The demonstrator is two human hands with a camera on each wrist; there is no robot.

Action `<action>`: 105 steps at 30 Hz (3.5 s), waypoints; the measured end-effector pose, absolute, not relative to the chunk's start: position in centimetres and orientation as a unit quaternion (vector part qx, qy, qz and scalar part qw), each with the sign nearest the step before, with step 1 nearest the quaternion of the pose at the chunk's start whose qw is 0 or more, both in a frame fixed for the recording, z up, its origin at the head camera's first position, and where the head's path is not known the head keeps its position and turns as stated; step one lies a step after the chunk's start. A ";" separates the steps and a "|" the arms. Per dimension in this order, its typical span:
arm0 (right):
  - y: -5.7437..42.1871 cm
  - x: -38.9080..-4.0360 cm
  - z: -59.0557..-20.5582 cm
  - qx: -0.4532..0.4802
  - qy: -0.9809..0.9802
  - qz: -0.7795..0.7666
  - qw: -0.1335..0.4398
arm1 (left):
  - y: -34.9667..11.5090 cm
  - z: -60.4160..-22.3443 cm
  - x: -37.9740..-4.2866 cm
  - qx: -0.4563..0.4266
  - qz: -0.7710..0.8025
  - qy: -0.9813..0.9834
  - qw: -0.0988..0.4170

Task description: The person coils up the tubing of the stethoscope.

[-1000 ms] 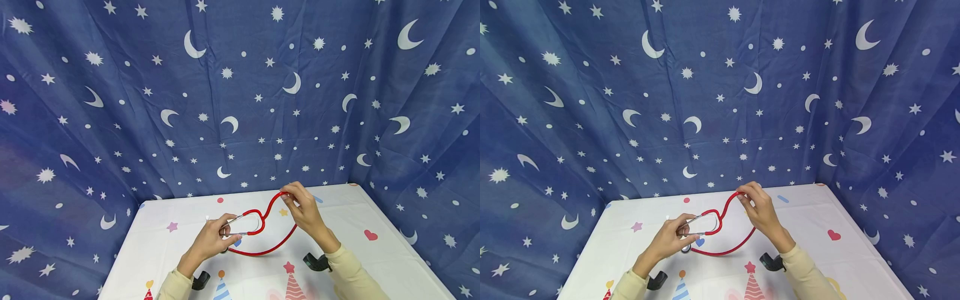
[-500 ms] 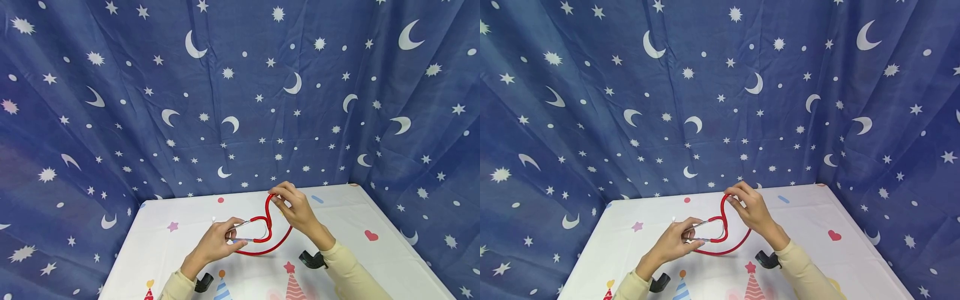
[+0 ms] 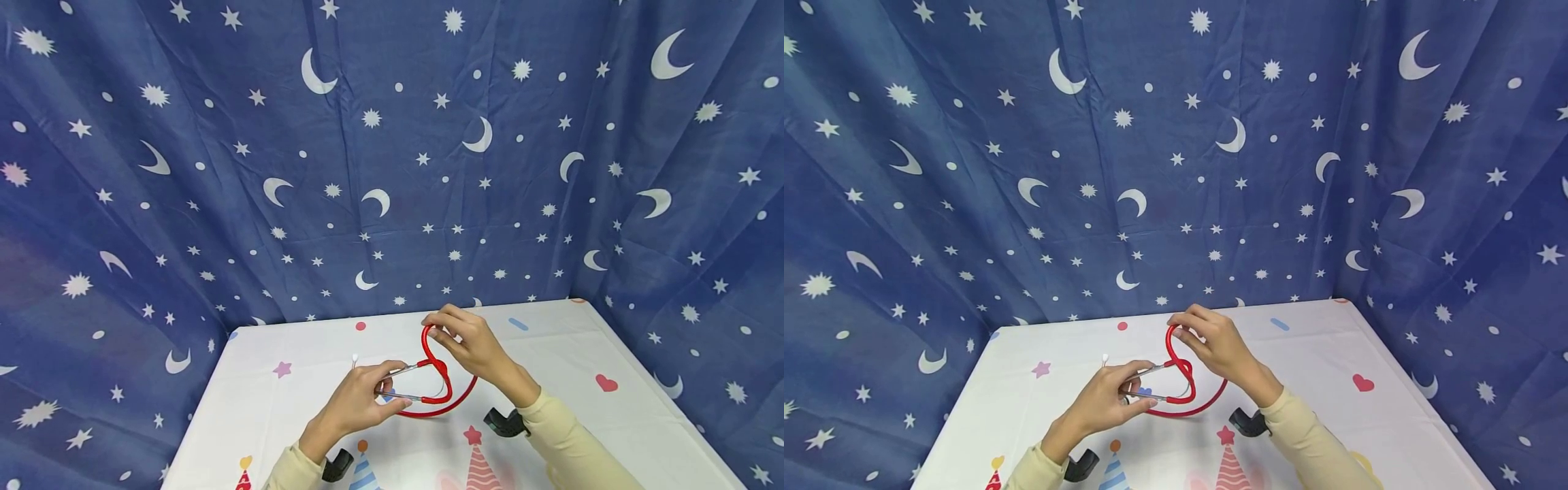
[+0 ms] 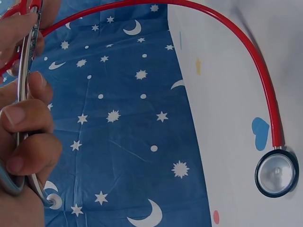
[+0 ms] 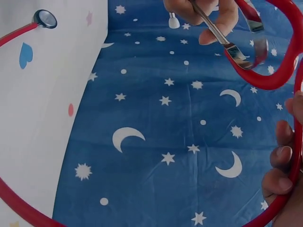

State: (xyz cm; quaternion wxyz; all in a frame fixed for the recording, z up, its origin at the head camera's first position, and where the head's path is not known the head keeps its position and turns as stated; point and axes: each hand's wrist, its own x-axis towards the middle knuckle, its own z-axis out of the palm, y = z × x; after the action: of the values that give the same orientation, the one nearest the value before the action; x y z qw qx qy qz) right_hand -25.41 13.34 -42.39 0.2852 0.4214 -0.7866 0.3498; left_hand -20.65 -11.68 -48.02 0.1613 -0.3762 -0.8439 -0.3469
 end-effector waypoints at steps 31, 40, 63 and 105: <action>13.1 -25.1 -44.2 0.404 -0.829 0.362 0.138 | -10.4 -46.9 -19.8 -0.394 -0.353 -0.818 0.224; 12.8 -24.6 -45.2 0.377 -0.851 0.346 0.116 | -10.4 -46.8 -19.8 -0.373 -0.384 -0.810 0.241; 12.4 -23.0 -48.5 0.328 -0.866 0.362 0.105 | -10.8 -47.5 -21.1 -0.304 -0.399 -0.811 0.302; 12.9 -21.0 -48.0 0.330 -0.870 0.346 0.116 | -12.4 -49.4 -22.7 -0.178 -0.287 -0.873 0.351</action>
State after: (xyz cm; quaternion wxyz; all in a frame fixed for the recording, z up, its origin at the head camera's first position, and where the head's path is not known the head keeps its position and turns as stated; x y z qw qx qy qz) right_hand -20.97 12.90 -48.03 0.1164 0.3302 -0.8703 0.3464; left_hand -22.66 -12.45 -49.37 0.3514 -0.1779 -0.8732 -0.2868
